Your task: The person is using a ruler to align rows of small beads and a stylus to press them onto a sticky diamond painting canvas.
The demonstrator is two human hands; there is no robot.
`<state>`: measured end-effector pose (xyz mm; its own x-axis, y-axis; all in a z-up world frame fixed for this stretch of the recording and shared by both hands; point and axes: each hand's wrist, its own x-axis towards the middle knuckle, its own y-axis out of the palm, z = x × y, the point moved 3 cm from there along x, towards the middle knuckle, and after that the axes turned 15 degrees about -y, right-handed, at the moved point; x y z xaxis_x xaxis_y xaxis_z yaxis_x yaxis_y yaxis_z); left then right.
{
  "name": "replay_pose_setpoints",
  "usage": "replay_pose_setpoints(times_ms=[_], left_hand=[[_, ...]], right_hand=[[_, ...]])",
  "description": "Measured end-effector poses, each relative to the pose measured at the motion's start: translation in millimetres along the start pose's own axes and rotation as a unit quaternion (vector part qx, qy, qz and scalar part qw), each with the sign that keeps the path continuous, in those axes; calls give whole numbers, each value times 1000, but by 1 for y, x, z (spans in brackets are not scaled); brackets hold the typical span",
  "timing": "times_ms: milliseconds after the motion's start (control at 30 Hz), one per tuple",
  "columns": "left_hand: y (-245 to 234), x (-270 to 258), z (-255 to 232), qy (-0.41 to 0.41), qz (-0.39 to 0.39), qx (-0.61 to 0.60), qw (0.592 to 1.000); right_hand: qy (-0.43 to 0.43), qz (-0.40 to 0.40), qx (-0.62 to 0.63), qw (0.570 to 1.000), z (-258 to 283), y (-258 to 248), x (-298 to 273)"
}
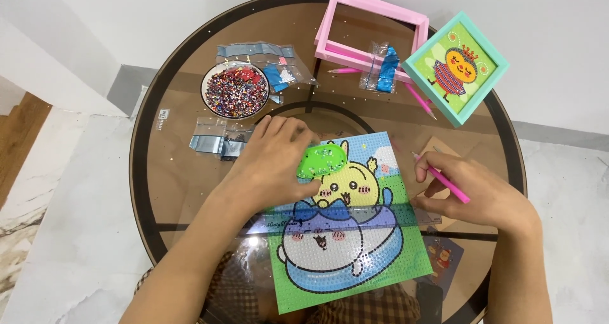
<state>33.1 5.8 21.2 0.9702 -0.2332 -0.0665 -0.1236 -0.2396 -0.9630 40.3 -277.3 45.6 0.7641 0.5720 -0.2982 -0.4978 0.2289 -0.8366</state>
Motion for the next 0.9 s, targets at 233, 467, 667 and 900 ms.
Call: replay_pose_setpoints(times_ms=[233,467,667,900], left_hand=[[2,2,-2,22,-50,-10,998],[4,-6,-27,91,-24,-68,993],[25,-10,-36,123,-165,-103,973],[24,-9,-36,145,-214,-99,961]], right_hand=[[-27,20,-11,999,10,2,1],[-228,-212,76,947,20,3,4],[-338,-286,201,874,16,27,16],[-333,-311,212,865,35,27,18]])
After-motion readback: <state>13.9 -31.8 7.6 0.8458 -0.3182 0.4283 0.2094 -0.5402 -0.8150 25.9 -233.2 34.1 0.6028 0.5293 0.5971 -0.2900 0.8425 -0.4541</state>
